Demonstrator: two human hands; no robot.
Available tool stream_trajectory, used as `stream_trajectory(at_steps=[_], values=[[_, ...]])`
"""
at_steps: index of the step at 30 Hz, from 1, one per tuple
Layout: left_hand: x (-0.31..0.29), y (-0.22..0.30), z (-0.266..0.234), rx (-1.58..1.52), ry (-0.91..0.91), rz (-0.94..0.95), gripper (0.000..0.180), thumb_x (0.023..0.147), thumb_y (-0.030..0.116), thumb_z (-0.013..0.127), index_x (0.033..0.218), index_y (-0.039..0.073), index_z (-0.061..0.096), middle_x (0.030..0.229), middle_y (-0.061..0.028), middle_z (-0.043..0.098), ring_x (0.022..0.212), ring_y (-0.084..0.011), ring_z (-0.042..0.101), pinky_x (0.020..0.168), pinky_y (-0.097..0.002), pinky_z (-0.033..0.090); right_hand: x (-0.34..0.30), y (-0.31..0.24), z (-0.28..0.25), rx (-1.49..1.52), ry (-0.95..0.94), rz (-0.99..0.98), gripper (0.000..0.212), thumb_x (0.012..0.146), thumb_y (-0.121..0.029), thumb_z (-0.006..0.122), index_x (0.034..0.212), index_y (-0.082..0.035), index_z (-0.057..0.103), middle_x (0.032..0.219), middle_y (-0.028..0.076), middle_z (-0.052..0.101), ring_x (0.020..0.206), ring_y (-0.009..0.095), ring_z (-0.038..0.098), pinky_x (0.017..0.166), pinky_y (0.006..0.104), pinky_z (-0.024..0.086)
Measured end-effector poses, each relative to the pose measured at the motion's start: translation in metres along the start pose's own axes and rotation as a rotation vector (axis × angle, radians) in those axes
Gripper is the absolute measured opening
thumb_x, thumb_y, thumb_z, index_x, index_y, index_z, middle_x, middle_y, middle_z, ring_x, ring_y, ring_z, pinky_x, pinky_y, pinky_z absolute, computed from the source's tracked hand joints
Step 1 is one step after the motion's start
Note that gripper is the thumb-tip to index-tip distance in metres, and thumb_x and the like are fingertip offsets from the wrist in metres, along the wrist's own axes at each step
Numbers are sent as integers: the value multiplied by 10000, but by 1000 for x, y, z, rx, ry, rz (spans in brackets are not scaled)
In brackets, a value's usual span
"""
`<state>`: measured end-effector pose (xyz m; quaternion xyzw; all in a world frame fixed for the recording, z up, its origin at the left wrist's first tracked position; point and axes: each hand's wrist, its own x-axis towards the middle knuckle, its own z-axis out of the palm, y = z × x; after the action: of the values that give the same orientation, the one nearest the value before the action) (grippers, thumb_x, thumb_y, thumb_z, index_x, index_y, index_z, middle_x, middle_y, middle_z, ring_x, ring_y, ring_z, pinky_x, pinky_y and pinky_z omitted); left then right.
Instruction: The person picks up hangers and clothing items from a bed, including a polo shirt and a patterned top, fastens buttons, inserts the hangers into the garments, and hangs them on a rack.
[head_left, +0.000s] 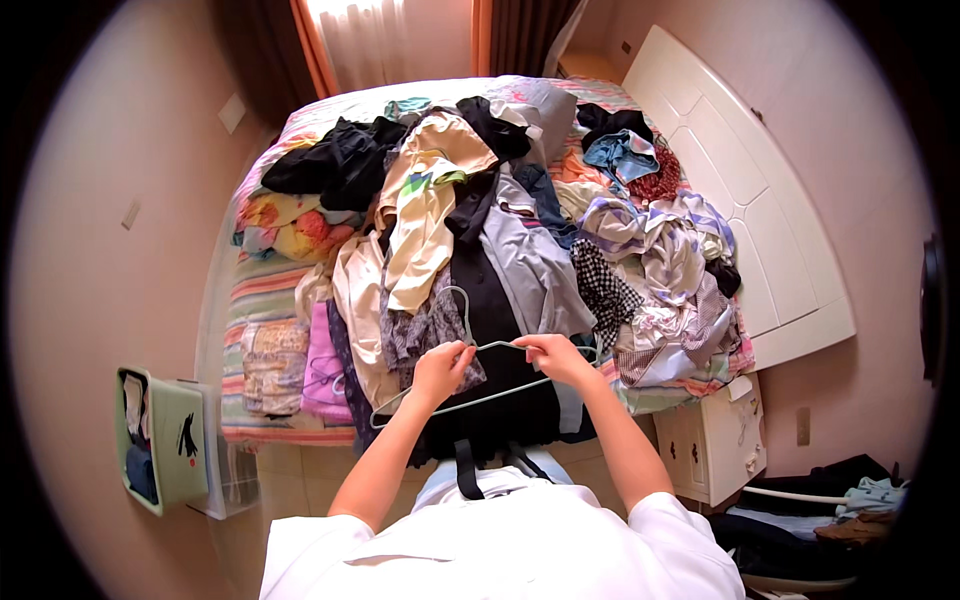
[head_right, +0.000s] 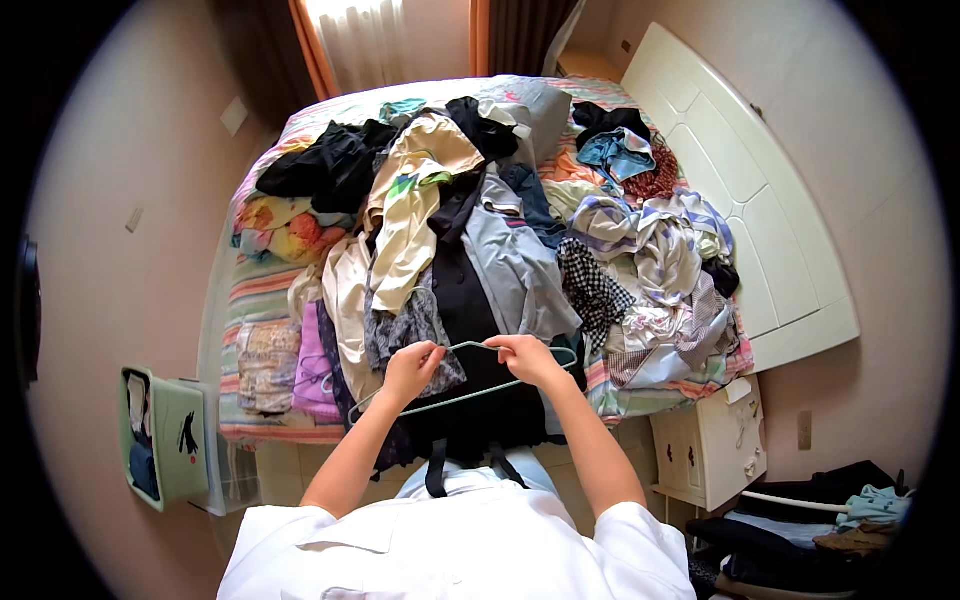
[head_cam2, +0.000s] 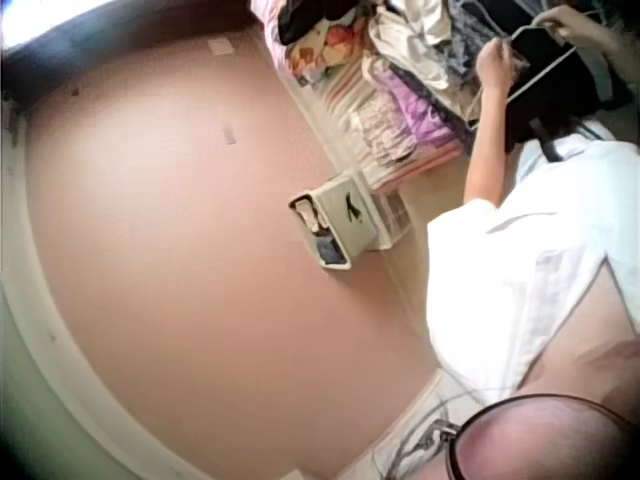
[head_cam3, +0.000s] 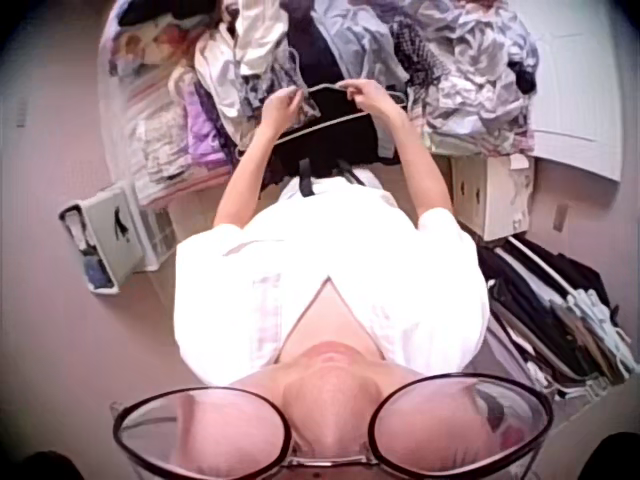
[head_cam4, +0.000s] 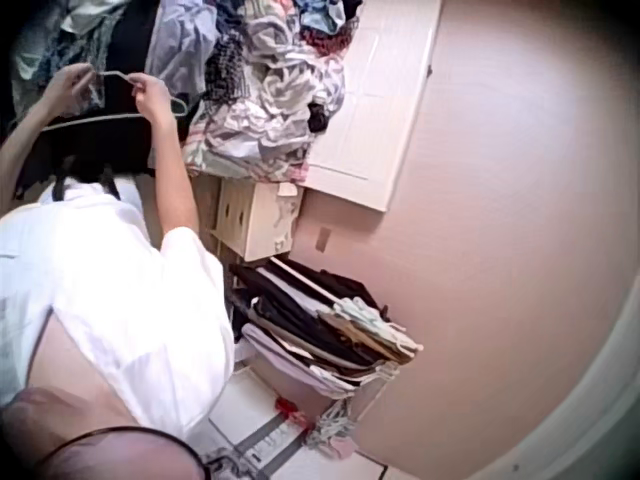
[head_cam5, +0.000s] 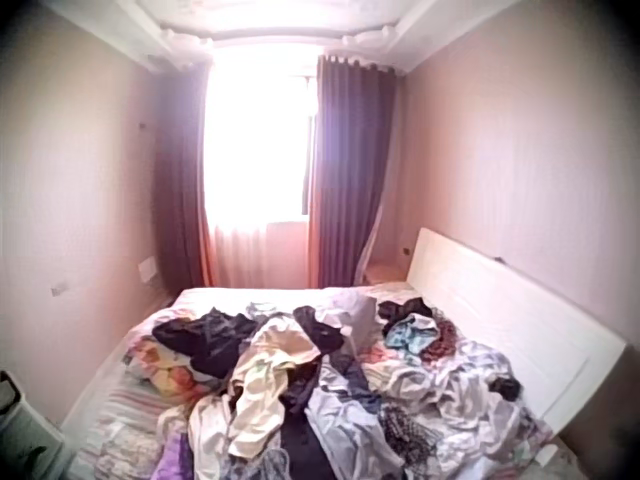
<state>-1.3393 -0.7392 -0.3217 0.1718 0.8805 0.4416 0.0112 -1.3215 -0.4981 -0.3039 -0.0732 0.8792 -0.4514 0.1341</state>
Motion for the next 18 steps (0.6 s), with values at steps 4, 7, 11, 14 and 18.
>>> stream_trajectory(at_steps=[4, 7, 11, 14, 18], values=[[46, -28, 19, 61, -47, -12, 310, 859, 317, 556, 732, 38, 599, 678, -144, 573, 649, -342, 568, 561, -414, 433, 30, 22, -3, -70, 58, 72, 354, 761, -37, 503, 1084, -114, 625, 726, 86, 611, 664, 191, 578, 650, 305, 458], [79, -22, 55, -51, -80, -18, 316, 842, 318, 579, 727, 25, 614, 708, -163, 594, 691, -349, 586, 572, -406, 450, 43, 51, -16, -153, 206, -12, 320, 779, -92, 528, 1082, -122, 626, 738, 90, 621, 661, 204, 580, 645, 321, 458], [126, -5, 95, -77, -143, 133, 248, 830, 251, 602, 771, 12, 634, 689, -186, 581, 655, -356, 576, 557, -395, 441, 68, 57, -41, 29, 84, 158, 297, 816, -287, 592, 1042, -100, 638, 910, 124, 656, 815, 260, 634, 692, 341, 478], [164, 5, 113, -233, -240, 117, 261, 838, 236, 601, 777, -17, 612, 665, -179, 560, 612, -315, 572, 554, -362, 433, 86, 90, -67, 92, 201, 109, 263, 835, -272, 591, 982, -64, 654, 897, 147, 652, 824, 276, 632, 703, 328, 476], [209, -36, 127, 99, 197, -99, 341, 814, 310, 611, 962, 5, 586, 953, -181, 567, 878, -356, 554, 732, -402, 452, 90, 130, -110, 260, 108, 108, 234, 844, -179, 561, 951, 15, 638, 880, 107, 678, 804, 184, 633, 704, 288, 469]])
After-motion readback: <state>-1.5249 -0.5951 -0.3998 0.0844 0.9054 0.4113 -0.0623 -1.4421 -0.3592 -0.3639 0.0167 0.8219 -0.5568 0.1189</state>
